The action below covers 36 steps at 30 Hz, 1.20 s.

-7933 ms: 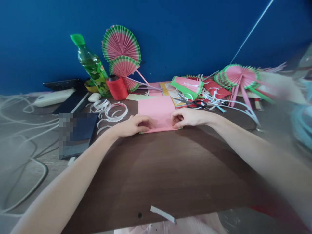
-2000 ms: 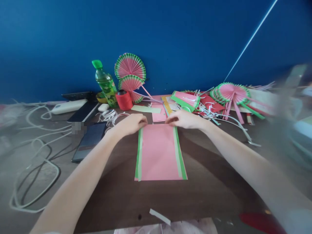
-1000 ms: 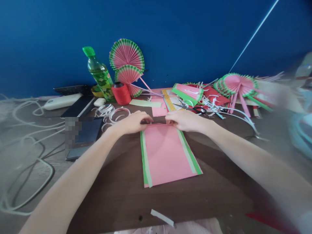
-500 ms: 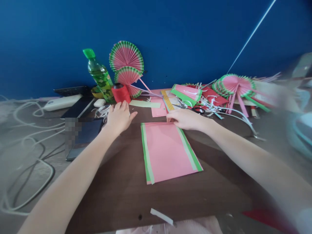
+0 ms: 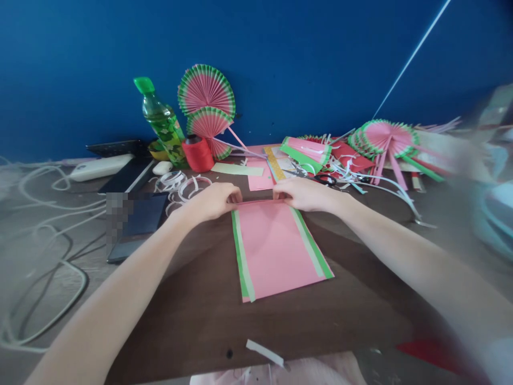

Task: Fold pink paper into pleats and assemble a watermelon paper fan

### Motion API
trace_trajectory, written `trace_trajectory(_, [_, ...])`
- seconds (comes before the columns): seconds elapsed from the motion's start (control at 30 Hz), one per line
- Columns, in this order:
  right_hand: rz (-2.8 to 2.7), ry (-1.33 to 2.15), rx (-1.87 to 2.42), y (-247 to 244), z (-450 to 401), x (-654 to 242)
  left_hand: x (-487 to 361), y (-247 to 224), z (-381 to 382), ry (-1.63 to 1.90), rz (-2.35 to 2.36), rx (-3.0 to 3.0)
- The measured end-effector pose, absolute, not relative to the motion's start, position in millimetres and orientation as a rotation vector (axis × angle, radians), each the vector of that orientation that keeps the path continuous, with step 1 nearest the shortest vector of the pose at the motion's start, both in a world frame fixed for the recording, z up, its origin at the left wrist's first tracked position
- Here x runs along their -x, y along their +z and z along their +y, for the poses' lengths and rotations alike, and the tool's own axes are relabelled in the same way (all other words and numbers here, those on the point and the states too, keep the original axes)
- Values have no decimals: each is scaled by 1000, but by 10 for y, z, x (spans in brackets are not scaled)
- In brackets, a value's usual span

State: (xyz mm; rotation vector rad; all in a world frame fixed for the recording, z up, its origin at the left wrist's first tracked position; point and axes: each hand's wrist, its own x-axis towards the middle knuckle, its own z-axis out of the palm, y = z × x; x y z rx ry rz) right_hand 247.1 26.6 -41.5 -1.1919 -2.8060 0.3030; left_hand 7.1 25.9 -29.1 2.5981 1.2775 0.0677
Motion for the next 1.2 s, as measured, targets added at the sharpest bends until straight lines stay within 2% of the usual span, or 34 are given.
trace_trajectory(0.3, [-2795, 375, 1235, -350, 250, -2519, -93, -338, 249, -1, 1307, -2738])
trace_trajectory(0.5, [-2821, 295, 1197, -452, 268, -2519, -78, -363, 242, -6, 1222, -2830])
trace_trajectory(0.8, [-2923, -145, 1259, -415, 102, -2417, -171, -395, 111, -200, 1247, -3202])
trace_trajectory(0.97, [-2934, -379, 1399, -380, -74, -2273, -186, -444, 82, -154, 1245, -3282])
trace_trajectory(1.2, [-2879, -456, 1480, -431, -158, -2173, -290, -394, -33, -188, 1319, -3266])
